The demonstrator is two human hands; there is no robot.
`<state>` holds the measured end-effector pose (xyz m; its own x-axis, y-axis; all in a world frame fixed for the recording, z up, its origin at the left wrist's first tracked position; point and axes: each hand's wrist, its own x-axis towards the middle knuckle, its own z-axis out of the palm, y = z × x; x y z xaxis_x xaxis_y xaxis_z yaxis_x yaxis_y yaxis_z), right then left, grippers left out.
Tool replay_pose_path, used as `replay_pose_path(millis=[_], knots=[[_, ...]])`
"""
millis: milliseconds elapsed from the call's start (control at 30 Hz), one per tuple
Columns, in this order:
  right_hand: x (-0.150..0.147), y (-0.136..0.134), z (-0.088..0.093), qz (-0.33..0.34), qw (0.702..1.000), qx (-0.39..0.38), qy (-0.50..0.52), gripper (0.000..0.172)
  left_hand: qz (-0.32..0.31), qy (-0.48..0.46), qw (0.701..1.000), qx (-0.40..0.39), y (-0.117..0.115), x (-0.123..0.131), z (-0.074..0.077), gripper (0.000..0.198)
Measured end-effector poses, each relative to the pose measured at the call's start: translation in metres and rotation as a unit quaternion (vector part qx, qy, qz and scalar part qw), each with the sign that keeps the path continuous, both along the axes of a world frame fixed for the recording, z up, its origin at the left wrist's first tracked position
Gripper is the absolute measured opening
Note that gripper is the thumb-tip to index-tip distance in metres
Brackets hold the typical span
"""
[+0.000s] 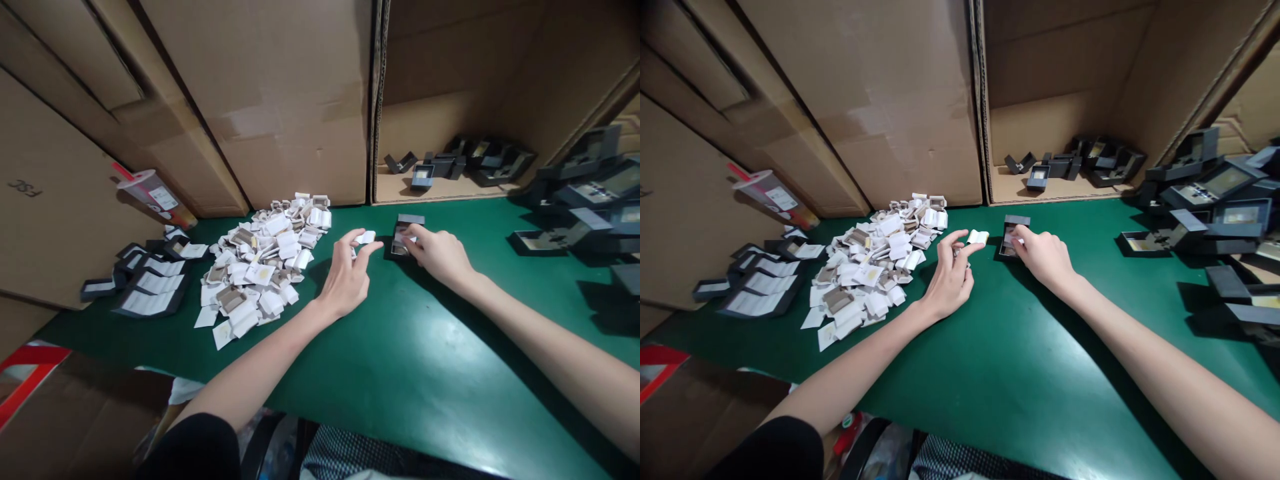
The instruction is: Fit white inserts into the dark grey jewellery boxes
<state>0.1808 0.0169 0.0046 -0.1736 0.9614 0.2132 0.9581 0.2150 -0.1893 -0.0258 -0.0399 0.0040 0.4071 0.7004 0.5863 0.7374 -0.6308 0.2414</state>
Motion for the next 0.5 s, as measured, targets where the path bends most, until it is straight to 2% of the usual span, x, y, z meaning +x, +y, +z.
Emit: replay_pose_path(millis=[133,300,400,500], knots=[[-0.003,-0.005,0.000,-0.019,0.995,0.057,-0.077,0.034,0.003,-0.032,0.999,-0.028,0.003,-0.003,0.001,0.054],[-0.002,-0.006,-0.006,0.006,0.990,0.125,-0.069,0.029,-0.001,0.003,0.999,-0.053,0.004,-0.004,0.004,0.044],[0.000,-0.003,-0.012,0.068,0.985,0.154,-0.041,0.041,-0.014,0.028,0.999,-0.044,0.004,-0.004,0.004,0.041],[0.003,-0.002,-0.017,0.161,0.974,0.156,-0.005,0.049,-0.030,0.046,0.998,-0.021,0.004,-0.004,0.004,0.036]])
